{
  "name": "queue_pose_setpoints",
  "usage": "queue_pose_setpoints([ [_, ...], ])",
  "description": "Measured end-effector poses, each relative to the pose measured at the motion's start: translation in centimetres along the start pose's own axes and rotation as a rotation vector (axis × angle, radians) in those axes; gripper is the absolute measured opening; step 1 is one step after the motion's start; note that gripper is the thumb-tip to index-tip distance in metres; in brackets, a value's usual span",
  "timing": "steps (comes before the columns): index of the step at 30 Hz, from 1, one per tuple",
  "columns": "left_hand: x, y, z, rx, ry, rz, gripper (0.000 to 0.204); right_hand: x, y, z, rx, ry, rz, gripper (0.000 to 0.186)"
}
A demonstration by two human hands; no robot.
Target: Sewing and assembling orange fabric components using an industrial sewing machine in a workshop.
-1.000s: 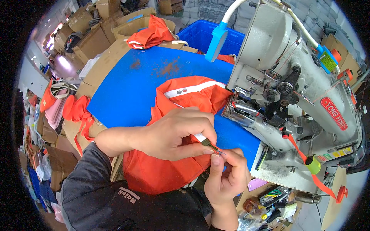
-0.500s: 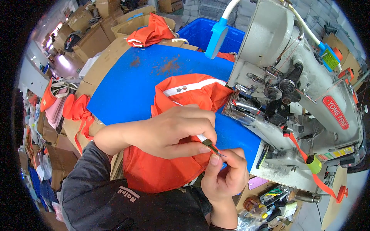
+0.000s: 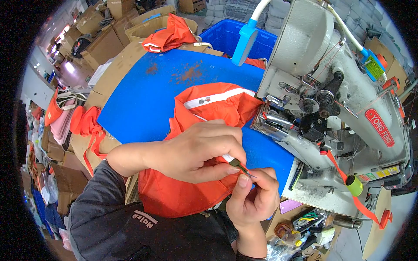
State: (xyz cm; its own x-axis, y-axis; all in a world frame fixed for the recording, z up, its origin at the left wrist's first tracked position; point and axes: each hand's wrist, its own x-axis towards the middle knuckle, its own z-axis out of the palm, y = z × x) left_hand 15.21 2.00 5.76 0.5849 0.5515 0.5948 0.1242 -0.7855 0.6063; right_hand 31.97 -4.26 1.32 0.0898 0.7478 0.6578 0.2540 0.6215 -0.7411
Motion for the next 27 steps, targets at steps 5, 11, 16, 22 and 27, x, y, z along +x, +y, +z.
queue_pose_setpoints([
  [5, 0.19, 0.39, -0.17, -0.036, -0.012, -0.039, 0.022, 0.11, -0.10, -0.06, -0.046, 0.010, -0.031, 0.007],
  [11, 0.12, 0.26, 0.16, -0.008, 0.019, -0.009, 0.022, 0.01, -0.07, 0.06, -0.023, 0.015, -0.012, 0.007],
  [16, 0.06, -0.06, 0.21, -0.010, 0.027, 0.000, 0.022, 0.05, 0.04, 0.13, -0.008, 0.012, 0.002, 0.007],
  [22, 0.09, 0.16, 0.33, -0.019, 0.024, -0.015, 0.021, 0.01, -0.09, 0.00, -0.008, 0.015, 0.001, 0.007],
  [27, 0.13, 0.08, 0.44, -0.019, 0.029, -0.017, 0.020, -0.06, 0.09, -0.01, -0.002, 0.015, 0.007, 0.007],
])
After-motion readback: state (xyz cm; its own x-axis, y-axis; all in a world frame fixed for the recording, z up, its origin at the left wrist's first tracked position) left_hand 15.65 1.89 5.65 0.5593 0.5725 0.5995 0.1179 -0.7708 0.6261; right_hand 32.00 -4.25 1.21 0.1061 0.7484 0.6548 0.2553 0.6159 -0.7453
